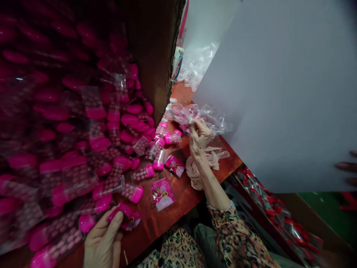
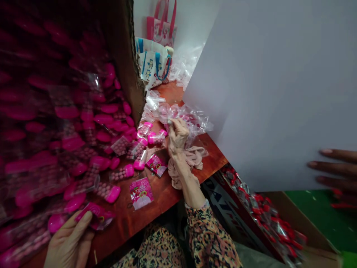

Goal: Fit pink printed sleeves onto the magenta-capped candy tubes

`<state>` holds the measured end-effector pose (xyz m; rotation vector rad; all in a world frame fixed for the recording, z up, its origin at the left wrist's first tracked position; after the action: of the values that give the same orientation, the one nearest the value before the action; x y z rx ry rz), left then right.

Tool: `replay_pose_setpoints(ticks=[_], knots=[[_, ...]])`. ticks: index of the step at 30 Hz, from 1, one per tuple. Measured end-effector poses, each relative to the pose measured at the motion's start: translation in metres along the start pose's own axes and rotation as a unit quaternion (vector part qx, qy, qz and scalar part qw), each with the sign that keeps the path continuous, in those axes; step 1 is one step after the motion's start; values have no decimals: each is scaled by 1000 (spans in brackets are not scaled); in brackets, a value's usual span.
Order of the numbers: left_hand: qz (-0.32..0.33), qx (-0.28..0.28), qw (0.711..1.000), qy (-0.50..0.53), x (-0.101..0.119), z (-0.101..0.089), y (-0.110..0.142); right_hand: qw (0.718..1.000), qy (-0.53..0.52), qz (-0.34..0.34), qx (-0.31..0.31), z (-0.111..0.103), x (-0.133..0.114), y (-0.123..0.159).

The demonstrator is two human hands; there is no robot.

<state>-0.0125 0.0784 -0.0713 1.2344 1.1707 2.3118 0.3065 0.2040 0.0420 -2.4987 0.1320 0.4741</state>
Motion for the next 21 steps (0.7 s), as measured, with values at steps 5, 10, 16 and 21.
replay_pose_setpoints(ticks=[5,10,16,21], knots=[[-14,5,1000,11,-2,-2,1,999,21,-7,30,-10,-22,-7],[-6,-22,999,25,-3,-2,-2,997,70,-32,8,-38,-19,39],[0,-48,999,25,-2,2,-2,996,87,-26,-16,-30,-5,94],[20,-94,995,20,5,16,3,997,41,-8,69,-53,-50,115]])
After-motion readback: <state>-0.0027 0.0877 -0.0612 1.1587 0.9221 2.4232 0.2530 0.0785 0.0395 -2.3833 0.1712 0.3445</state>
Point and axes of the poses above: each hand's wrist, its own y-axis away from the middle knuckle, its own z-axis out of the palm, x = y × z, the point moved 8 cm from there along -y, towards the middle knuckle, and after that the axes turned 4 degrees about -z, right-handed, at the moved point
